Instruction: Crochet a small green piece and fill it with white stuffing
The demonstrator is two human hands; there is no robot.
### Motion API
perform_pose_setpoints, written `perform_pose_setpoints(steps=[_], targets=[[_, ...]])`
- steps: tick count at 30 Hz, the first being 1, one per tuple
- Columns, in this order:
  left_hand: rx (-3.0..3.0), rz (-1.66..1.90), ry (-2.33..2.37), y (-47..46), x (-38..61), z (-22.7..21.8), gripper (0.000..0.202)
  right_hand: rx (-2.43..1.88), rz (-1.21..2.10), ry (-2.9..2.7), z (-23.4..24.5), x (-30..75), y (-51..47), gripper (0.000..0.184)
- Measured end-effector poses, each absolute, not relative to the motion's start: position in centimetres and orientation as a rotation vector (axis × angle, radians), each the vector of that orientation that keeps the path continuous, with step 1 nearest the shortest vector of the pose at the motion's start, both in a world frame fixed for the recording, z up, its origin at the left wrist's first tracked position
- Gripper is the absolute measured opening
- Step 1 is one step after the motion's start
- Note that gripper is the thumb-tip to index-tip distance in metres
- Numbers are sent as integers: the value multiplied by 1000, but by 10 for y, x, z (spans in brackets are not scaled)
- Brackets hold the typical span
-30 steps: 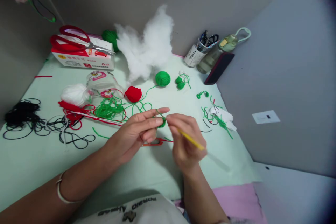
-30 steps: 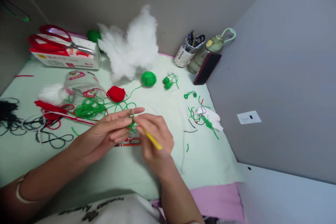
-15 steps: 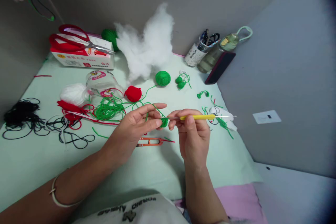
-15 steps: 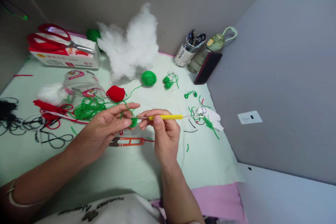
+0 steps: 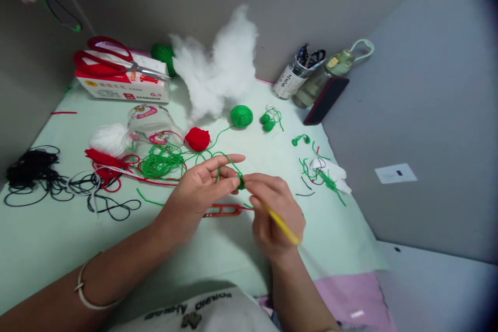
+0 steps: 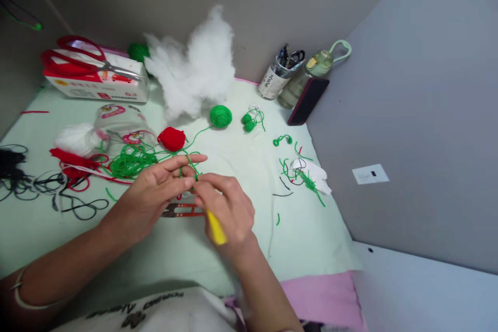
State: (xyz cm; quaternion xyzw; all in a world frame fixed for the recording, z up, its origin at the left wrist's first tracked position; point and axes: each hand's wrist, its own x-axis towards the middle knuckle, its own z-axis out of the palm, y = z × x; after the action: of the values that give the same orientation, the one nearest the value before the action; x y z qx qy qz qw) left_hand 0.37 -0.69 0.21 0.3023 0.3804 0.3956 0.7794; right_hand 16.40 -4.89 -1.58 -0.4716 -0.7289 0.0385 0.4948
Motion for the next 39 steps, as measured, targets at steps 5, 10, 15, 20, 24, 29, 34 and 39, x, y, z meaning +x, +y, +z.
perform_pose_setpoints(steps=[5,10,15,20,24,29,34,39], targets=[[486,769,746,-5,5,4,35,-1107,174,-1648,-15,162,-47,31],[536,830,761,-3,5,2,29,-986,628,-1241,-9,161,-36,24],[620,887,772,-7,7,-4,38,-1033,520,-1406,-14,157,-37,25],[492,764,745,-5,8,-3,37,-1120,130,-1705,-17,159,-45,39],[463,829,758,0,5,-2,26,-1060,442,-1379,-14,164,-40,26],[657,857,759,-3,5,-6,29,-1007,739,-1263,-11,161,-34,18],[697,861,752,-6,5,-8,37,-1003,780,-1195,-14,159,-36,19],[738,859,821,-4,1,-6,33,-948,992,-1046,-13,164,-34,17]])
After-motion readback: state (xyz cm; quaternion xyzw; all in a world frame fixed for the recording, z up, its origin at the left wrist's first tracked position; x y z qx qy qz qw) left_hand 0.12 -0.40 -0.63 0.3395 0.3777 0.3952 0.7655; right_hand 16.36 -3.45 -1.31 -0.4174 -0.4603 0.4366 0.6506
